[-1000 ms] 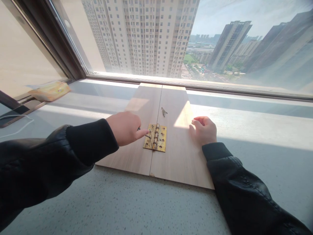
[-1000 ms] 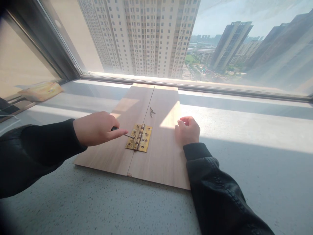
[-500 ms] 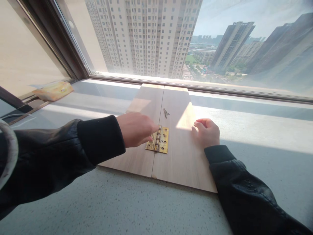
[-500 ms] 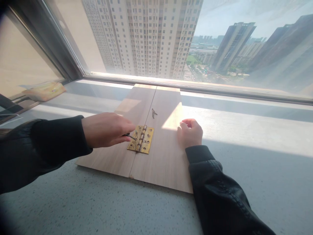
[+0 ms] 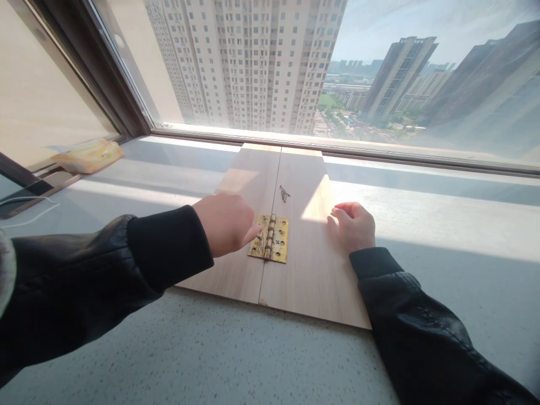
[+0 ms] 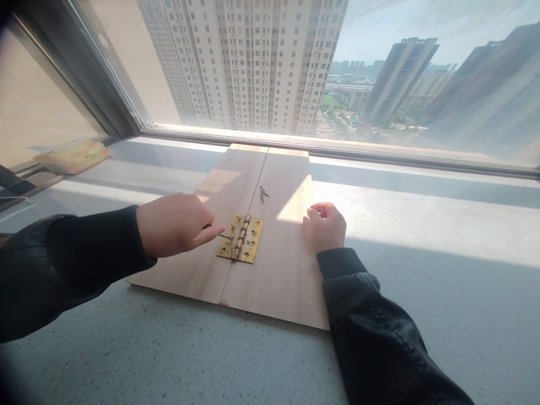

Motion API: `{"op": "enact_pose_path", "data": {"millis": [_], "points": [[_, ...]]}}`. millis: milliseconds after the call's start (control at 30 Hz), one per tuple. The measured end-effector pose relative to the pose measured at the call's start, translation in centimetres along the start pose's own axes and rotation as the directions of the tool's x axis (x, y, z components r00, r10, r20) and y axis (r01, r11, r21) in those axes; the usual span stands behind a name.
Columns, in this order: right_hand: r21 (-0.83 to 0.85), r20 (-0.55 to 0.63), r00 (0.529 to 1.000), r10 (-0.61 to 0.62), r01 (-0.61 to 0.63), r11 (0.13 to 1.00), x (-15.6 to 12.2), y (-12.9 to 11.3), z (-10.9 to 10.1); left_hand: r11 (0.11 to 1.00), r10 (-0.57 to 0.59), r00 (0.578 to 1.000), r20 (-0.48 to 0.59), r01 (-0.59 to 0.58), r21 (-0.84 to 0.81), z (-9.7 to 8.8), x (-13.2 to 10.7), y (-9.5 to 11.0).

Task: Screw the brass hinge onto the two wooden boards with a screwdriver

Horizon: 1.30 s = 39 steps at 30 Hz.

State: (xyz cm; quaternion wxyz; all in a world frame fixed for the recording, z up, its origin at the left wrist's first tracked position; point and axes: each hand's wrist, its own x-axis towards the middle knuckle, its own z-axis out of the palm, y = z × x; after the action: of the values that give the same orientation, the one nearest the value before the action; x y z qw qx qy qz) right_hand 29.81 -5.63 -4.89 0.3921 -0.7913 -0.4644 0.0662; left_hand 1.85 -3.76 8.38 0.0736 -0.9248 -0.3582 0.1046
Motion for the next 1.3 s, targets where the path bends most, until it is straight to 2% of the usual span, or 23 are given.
{"op": "enact_pose_path", "data": {"millis": [467, 767, 867, 967, 1100, 1200, 1300], "points": [[0.012, -0.003, 1.0, 0.017, -0.017, 1.0, 0.0, 0.0, 0.1, 0.977, 0.166, 0.984, 0.063, -0.173, 0.126, -0.5, 0.4, -0.2], [-0.02, 0.019, 0.997, 0.07, -0.07, 0.997, -0.1, -0.5, -0.1, 0.917, 0.332, 0.937, 0.107, -0.347, 0.195, -1.1, 1.1, -0.4], [-0.027, 0.023, 0.997, 0.076, -0.075, 0.997, -0.2, -0.5, -0.1, 0.911, 0.353, 0.926, 0.135, -0.373, 0.176, -1.4, 1.3, -0.7], [-0.019, 0.022, 0.997, 0.071, -0.071, 0.997, -0.2, -0.4, -0.1, 0.943, 0.298, 0.952, 0.066, -0.305, 0.133, -0.9, 1.0, -0.9], [-0.014, 0.025, 0.997, 0.07, -0.07, 0.997, 0.0, -0.4, -0.1, 0.998, 0.062, 0.998, -0.024, -0.062, -0.006, 0.1, 0.5, -1.1], [-0.014, 0.03, 0.997, 0.069, -0.069, 0.998, 0.0, -0.5, -0.1, 0.991, -0.078, 0.995, 0.054, 0.083, -0.102, 0.1, 0.6, -0.9], [-0.017, 0.036, 0.997, 0.074, -0.074, 0.997, -0.1, -0.7, -0.2, 0.981, -0.142, 0.974, 0.177, 0.163, -0.108, -0.3, 0.8, -0.6]]}}
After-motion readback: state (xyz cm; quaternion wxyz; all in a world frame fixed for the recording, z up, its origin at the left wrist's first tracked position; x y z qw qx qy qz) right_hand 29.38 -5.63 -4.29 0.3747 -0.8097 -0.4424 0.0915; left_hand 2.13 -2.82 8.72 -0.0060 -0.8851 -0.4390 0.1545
